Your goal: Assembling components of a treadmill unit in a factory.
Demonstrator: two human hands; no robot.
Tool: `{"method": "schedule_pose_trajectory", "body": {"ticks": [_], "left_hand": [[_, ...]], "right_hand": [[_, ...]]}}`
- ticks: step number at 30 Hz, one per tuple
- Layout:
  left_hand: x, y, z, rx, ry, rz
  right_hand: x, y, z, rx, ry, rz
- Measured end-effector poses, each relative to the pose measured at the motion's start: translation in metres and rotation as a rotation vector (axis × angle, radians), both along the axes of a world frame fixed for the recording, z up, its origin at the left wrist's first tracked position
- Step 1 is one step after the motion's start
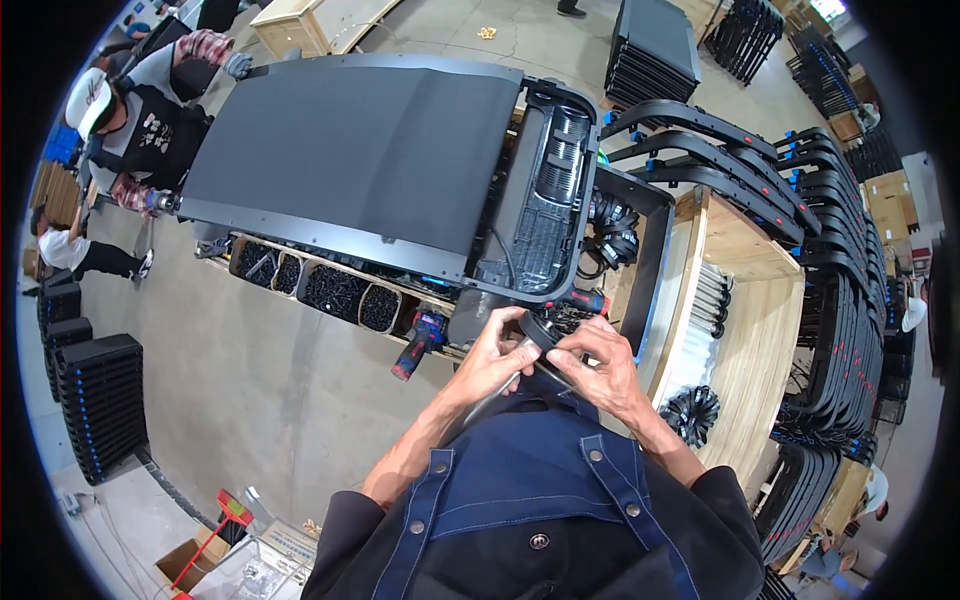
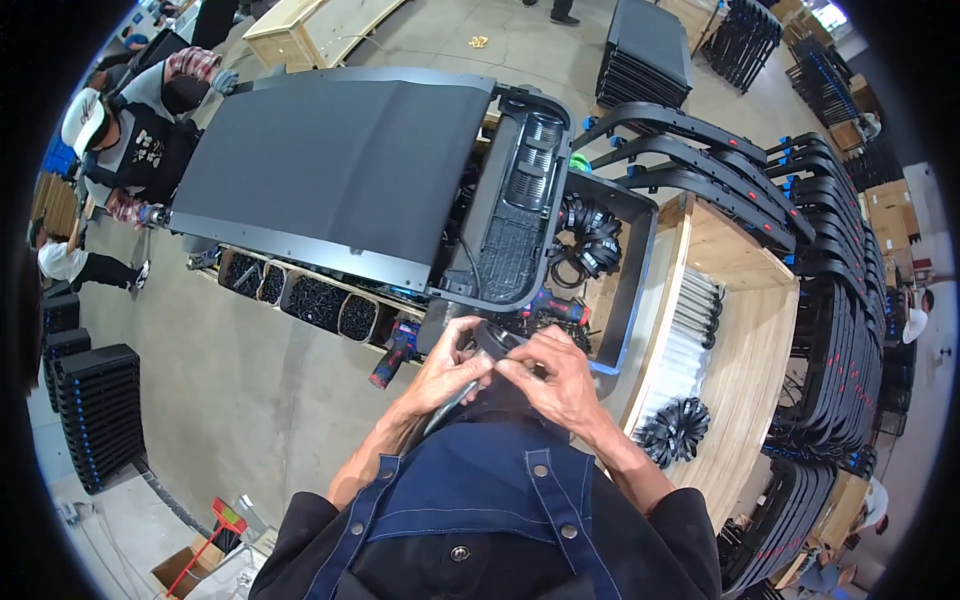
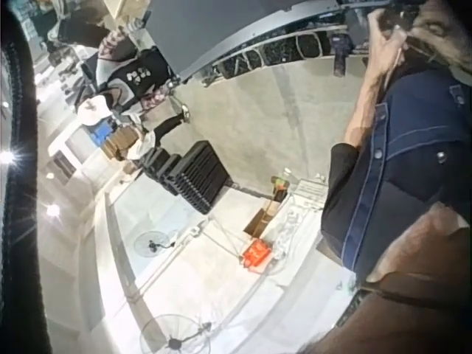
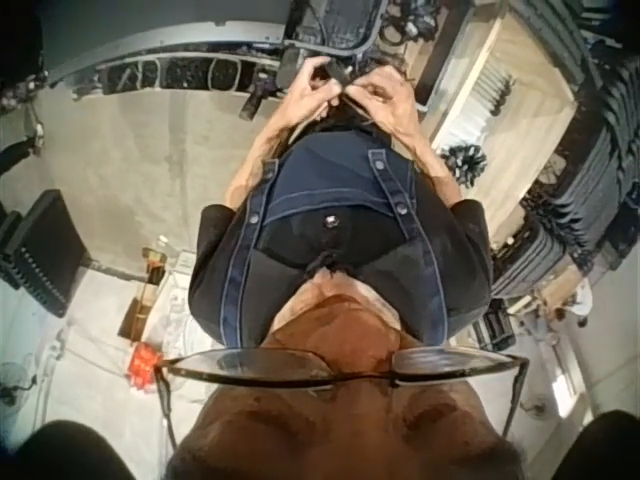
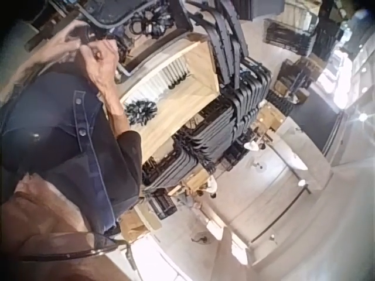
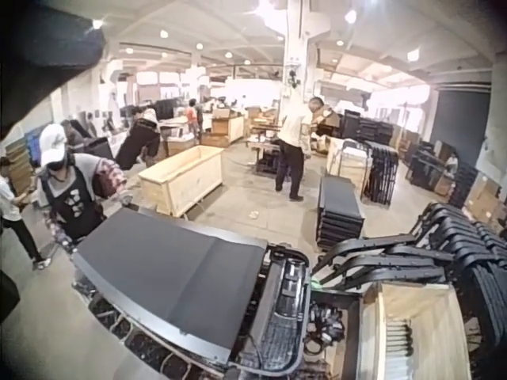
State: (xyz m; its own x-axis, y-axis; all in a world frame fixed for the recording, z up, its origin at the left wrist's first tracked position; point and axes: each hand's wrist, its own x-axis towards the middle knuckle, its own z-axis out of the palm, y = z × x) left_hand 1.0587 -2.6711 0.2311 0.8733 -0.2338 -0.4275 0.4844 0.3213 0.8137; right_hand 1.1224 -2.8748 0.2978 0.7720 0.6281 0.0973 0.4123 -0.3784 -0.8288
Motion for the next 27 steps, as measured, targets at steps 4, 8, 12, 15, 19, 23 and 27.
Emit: {"method": "schedule_pose_trajectory", "body": {"ticks": [4, 8, 12, 15, 19, 23, 27], "left_hand": [[0.009, 0.006, 0.009, -0.123, -0.052, 0.041], [0.040, 0.006, 0.032, 0.018, -0.097, 0.092], [0.121, 0.012, 0.044, 0.511, -0.410, -0.040], [0.223, 0.016, 0.101, 1.033, -0.321, -0.352], [0.321, 0.003, 0.094, 1.149, -0.903, 0.243], [0.394, 0.065, 0.025, 1.280, -0.726, 0.237], [0.455, 0.145, -0.027, 1.638, -0.778, -0.022]], "right_hand": [[-0.007, -0.001, -0.032, 0.061, 0.224, -0.266], [0.023, -0.002, -0.028, 0.143, 0.235, -0.252], [0.100, 0.027, -0.008, 0.000, -0.075, -0.116], [0.172, 0.039, -0.031, 0.067, 0.093, -0.256], [0.334, 0.040, -0.112, 0.201, 0.167, -0.633], [0.440, 0.059, -0.081, 0.193, 0.374, -0.655], [0.511, 0.080, -0.092, 0.134, 0.385, -0.658]]}}
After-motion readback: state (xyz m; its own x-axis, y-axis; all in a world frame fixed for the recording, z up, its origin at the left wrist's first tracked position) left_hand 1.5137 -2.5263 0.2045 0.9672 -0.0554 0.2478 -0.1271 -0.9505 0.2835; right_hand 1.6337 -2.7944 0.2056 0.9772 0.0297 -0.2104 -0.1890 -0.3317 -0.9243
